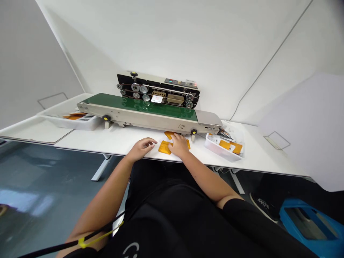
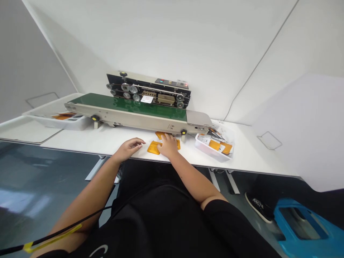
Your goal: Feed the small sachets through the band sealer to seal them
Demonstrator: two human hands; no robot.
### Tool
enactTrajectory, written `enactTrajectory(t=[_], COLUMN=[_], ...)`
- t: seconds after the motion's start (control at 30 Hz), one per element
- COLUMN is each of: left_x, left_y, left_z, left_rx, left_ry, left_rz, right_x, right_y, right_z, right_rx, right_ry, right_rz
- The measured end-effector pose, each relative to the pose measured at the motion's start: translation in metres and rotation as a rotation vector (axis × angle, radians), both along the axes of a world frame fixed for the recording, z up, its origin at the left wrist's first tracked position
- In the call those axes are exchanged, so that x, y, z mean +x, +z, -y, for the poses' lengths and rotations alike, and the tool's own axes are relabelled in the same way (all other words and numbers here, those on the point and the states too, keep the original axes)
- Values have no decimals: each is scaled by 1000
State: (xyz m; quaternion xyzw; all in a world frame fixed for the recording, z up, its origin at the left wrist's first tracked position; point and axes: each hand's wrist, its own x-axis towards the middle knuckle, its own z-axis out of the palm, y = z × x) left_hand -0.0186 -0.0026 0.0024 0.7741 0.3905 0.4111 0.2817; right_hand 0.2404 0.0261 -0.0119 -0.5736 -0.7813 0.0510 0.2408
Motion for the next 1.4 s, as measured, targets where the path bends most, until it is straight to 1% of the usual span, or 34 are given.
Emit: enactTrajectory(t=[0.07,0.27,0.5,0.57,0.6,0.77,0.83,0.97,1.1,1.27,1.4], left_x=[0,0,1,1,1,3,5,7,8,8,6], left_y=[0,-1,-1,-2,-2,-5,-6,-11,-16,-16,-13], left_z=[0,-1,-2,-2,-2,0,-1,-8,-15,-16,-11], left_rx=[3,6,19,19,22,65,89,182,222,243,219], left_ry=[6,20,9,7,7,7,12,25,24,-16,17], left_rz=[-7,-19,-26,-28,-25,45,25,-124,-212,-211,-160], right_x=[1,6,7,6,5,0,-3,-5,-6,-6,-4], right_y=[-1,-2,-6,-4,-3,2,3,2,1,2,2], right_z=[-2,-5,-6,-2,1,14,15,15,13,14,16], right_rx=[-23,-19,83,122,146,214,215,200,205,244,355], right_ry=[-2,17,68,127,184,633,724,755,841,876,875], right_rz=[-15,-63,-125,-133,-134,-94,-77,-78,-103,-135,-109])
